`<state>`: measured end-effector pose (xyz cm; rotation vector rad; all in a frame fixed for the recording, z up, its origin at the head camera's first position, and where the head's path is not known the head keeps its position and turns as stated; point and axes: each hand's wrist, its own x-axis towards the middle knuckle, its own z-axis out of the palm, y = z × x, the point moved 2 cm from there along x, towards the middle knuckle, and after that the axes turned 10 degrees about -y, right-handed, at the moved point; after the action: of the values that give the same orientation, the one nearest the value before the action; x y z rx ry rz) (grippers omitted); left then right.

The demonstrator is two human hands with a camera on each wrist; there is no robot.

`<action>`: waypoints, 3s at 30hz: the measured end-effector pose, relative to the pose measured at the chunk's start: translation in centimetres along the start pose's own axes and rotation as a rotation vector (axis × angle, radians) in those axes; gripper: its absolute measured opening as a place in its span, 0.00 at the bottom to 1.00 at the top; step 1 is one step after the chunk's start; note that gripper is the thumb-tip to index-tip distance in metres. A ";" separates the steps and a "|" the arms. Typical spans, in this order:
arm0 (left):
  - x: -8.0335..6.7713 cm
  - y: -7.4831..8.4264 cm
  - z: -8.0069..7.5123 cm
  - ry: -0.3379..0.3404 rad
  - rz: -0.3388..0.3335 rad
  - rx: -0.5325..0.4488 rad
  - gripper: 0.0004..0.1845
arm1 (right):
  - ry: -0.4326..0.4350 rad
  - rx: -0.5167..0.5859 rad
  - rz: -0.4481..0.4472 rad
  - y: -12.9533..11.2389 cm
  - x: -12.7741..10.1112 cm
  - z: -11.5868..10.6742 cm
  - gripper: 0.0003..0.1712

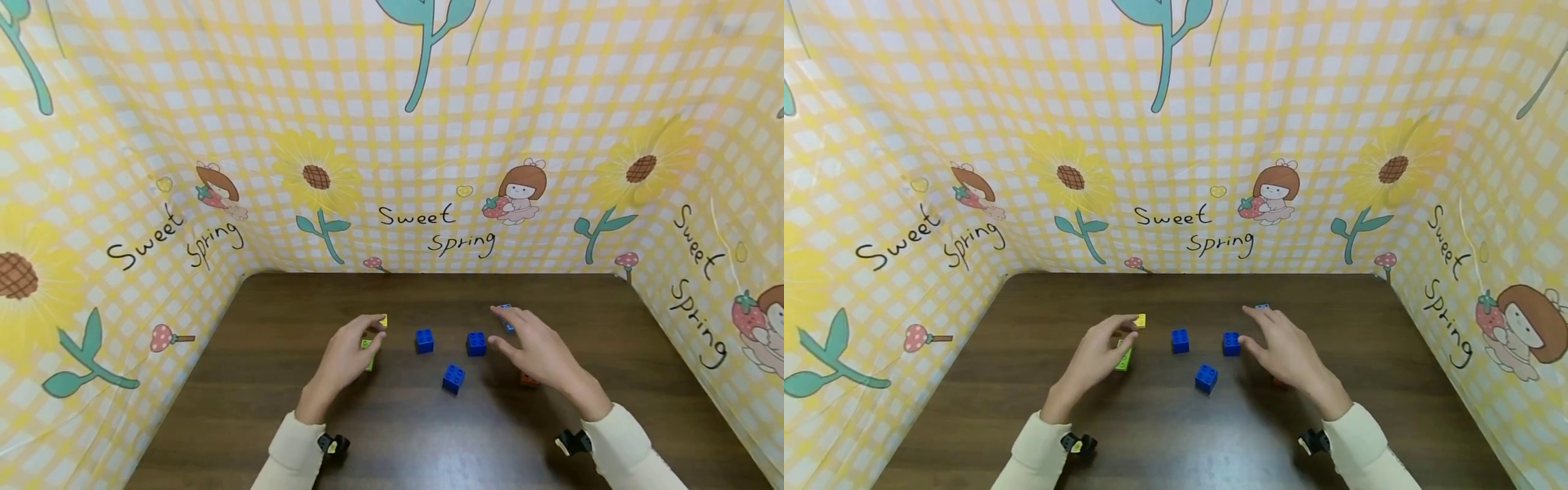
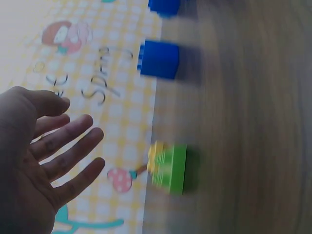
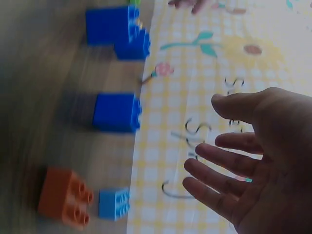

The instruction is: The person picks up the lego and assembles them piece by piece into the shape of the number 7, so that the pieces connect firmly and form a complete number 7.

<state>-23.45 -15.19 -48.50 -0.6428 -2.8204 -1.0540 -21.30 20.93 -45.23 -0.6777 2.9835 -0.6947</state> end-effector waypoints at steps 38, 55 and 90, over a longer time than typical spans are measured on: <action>3.8 1.3 8.1 -0.218 -0.080 -0.192 0.28 | -0.202 0.119 -0.034 -4.6 1.0 9.1 0.28; 4.2 1.1 8.6 -0.257 -0.093 -0.242 0.17 | -0.202 0.165 0.012 -4.2 1.2 9.7 0.25; 1.9 1.7 9.1 -0.386 -0.041 -0.384 0.17 | -0.086 0.245 -0.151 -5.1 3.0 4.0 0.23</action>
<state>-23.74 -7.53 -53.99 -0.9112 -2.9708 -1.6661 -21.56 13.86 -46.46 -0.8952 2.7272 -0.9907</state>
